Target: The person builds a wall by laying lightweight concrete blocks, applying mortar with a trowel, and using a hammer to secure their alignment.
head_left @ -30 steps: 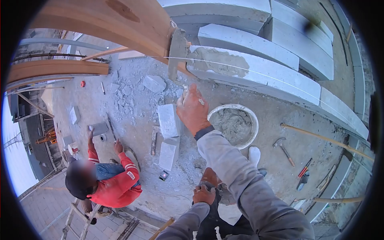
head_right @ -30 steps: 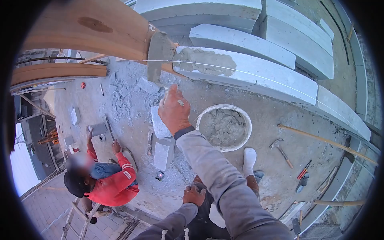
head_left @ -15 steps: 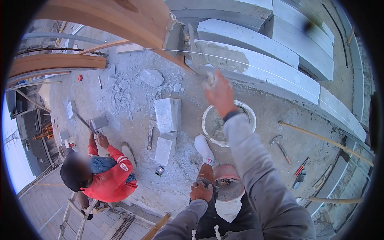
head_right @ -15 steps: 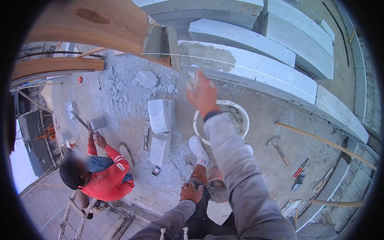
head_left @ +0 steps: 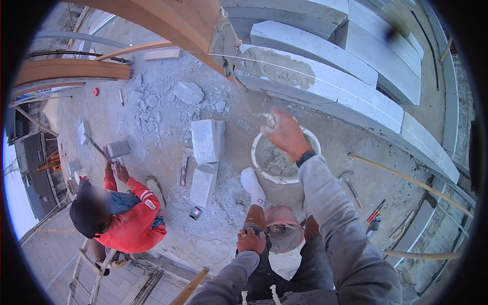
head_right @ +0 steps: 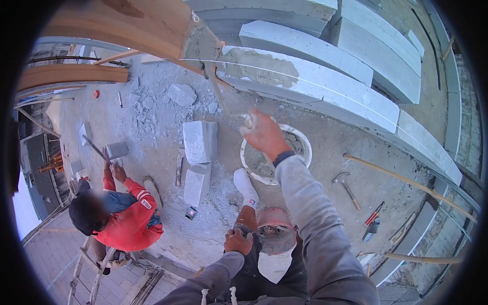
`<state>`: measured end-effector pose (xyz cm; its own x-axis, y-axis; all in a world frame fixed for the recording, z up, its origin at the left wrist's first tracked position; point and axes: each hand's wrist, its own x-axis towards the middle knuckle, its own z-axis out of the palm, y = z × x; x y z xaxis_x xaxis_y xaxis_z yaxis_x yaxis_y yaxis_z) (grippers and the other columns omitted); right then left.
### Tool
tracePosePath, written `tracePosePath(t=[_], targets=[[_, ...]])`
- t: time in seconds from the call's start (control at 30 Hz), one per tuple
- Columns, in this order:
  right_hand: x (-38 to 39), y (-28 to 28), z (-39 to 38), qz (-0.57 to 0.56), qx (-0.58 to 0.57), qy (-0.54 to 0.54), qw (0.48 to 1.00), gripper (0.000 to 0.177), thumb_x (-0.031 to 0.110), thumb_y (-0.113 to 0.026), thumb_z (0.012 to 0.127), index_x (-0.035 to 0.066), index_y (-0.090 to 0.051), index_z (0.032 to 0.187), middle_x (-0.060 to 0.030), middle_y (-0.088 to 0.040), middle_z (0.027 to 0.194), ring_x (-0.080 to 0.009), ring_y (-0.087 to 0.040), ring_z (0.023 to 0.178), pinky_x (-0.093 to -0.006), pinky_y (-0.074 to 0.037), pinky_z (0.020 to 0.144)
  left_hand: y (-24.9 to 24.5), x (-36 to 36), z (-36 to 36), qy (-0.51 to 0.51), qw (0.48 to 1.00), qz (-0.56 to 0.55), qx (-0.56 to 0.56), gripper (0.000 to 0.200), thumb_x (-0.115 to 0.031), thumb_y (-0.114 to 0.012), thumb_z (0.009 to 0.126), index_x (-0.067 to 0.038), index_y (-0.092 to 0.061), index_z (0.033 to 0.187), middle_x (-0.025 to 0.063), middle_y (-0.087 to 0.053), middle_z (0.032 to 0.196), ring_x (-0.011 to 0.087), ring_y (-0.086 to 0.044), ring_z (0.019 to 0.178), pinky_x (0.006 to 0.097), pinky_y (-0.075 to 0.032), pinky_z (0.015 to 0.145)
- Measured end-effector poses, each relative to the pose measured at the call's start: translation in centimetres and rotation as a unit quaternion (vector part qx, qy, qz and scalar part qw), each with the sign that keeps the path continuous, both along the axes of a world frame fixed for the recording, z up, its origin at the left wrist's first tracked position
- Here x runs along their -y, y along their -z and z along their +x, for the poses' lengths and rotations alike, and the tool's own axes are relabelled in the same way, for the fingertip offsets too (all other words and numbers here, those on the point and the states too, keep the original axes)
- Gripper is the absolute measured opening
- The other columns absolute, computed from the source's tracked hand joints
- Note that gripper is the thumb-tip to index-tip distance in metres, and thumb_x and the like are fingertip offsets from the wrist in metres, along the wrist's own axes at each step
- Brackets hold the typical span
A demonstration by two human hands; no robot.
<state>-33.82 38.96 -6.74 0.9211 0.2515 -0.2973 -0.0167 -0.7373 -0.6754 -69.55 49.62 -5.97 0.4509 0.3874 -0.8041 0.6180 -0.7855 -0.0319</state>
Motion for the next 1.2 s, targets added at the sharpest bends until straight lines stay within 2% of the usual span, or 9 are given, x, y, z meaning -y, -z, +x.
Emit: tracePosePath(t=[0.07,0.17,0.3,0.37,0.47,0.77,0.97,1.13,1.2], targets=[[-0.2,-0.7,-1.0,0.228,-0.215,0.088,0.946,0.037,0.022,-0.066,0.075,-0.001,-0.055,0.101,-0.0124,-0.063,0.080,-0.0224,-0.064,0.066,-0.0329,-0.050,0.062,0.0,-0.1,0.0,0.003,1.000,-0.001,-0.003,0.045,-0.040,-0.062,0.078,-0.004,-0.058,0.104,0.0203,-0.052,0.113,0.0395,-0.049,0.108,0.0483,-0.043,0.091],[-1.3,-1.3,-0.9,0.373,-0.275,0.154,0.873,0.038,0.022,-0.069,0.073,-0.004,-0.055,0.096,-0.0075,-0.059,0.075,-0.0145,-0.059,0.058,-0.0283,-0.048,0.055,-0.1,-0.1,0.1,0.001,1.000,-0.005,-0.010,0.045,-0.041,-0.061,0.078,-0.004,-0.058,0.104,0.0208,-0.051,0.115,0.0401,-0.048,0.110,0.0484,-0.042,0.092],[-3.6,-2.7,2.2,0.355,-0.232,0.178,0.888,0.037,0.023,-0.068,0.073,-0.002,-0.055,0.097,-0.0120,-0.062,0.077,-0.0213,-0.063,0.066,-0.0323,-0.050,0.061,-0.3,-0.1,0.3,-0.006,1.000,-0.007,-0.016,0.046,-0.042,-0.061,0.079,-0.003,-0.058,0.104,0.0221,-0.050,0.117,0.0412,-0.047,0.112,0.0482,-0.041,0.094],[-5.2,-1.1,2.9,0.171,0.137,0.172,0.960,0.031,0.022,-0.064,0.076,0.002,-0.052,0.096,-0.0123,-0.062,0.075,-0.0276,-0.063,0.066,-0.0376,-0.049,0.061,0.0,-0.2,0.1,-0.004,1.000,-0.004,-0.014,0.046,-0.042,-0.061,0.079,-0.003,-0.058,0.104,0.0222,-0.050,0.116,0.0412,-0.048,0.111,0.0481,-0.041,0.094],[-6.5,-1.0,2.0,0.061,0.111,0.143,0.982,0.026,0.018,-0.059,0.078,0.004,-0.048,0.097,-0.0174,-0.062,0.090,-0.0346,-0.061,0.089,-0.0423,-0.048,0.073,-0.1,-0.3,0.1,-0.003,1.000,-0.009,-0.018,0.046,-0.041,-0.061,0.079,-0.003,-0.058,0.105,0.0226,-0.051,0.116,0.0412,-0.048,0.110,0.0480,-0.041,0.093],[-4.5,-1.1,-1.8,0.028,-0.044,0.158,0.986,0.023,0.015,-0.056,0.079,0.005,-0.045,0.096,-0.0172,-0.061,0.088,-0.0356,-0.061,0.083,-0.0445,-0.047,0.072,-0.1,-0.4,0.7,-0.003,1.000,-0.007,-0.014,0.047,-0.041,-0.061,0.078,-0.003,-0.058,0.105,0.0227,-0.051,0.116,0.0406,-0.048,0.111,0.0475,-0.041,0.094],[-7.1,-2.1,1.5,0.081,0.174,0.176,0.965,0.023,0.017,-0.058,0.079,0.004,-0.047,0.095,-0.0209,-0.060,0.091,-0.0401,-0.058,0.085,-0.0475,-0.045,0.071,-0.1,-0.2,0.4,0.008,1.000,-0.007,-0.014,0.047,-0.040,-0.061,0.078,-0.003,-0.058,0.106,0.0227,-0.051,0.116,0.0408,-0.048,0.111,0.0488,-0.042,0.093],[-7.0,0.9,-1.6,0.050,0.071,0.139,0.986,0.025,0.017,-0.057,0.080,0.005,-0.047,0.099,-0.0196,-0.060,0.094,-0.0380,-0.060,0.084,-0.0464,-0.046,0.073,0.1,-0.3,0.6,0.001,0.999,-0.031,-0.039,0.057,-0.042,-0.057,0.078,0.000,-0.051,0.116,0.0279,-0.047,0.123,0.0430,-0.046,0.114,0.0493,-0.042,0.093],[-6.4,1.0,-3.0,0.036,0.040,0.119,0.991,0.025,0.018,-0.057,0.080,0.005,-0.046,0.098,-0.0184,-0.060,0.095,-0.0361,-0.061,0.083,-0.0452,-0.047,0.075,0.2,-0.2,0.6,0.011,1.000,-0.004,-0.011,0.046,-0.040,-0.061,0.077,-0.003,-0.058,0.104,0.0227,-0.052,0.115,0.0410,-0.048,0.109,0.0497,-0.043,0.091]])
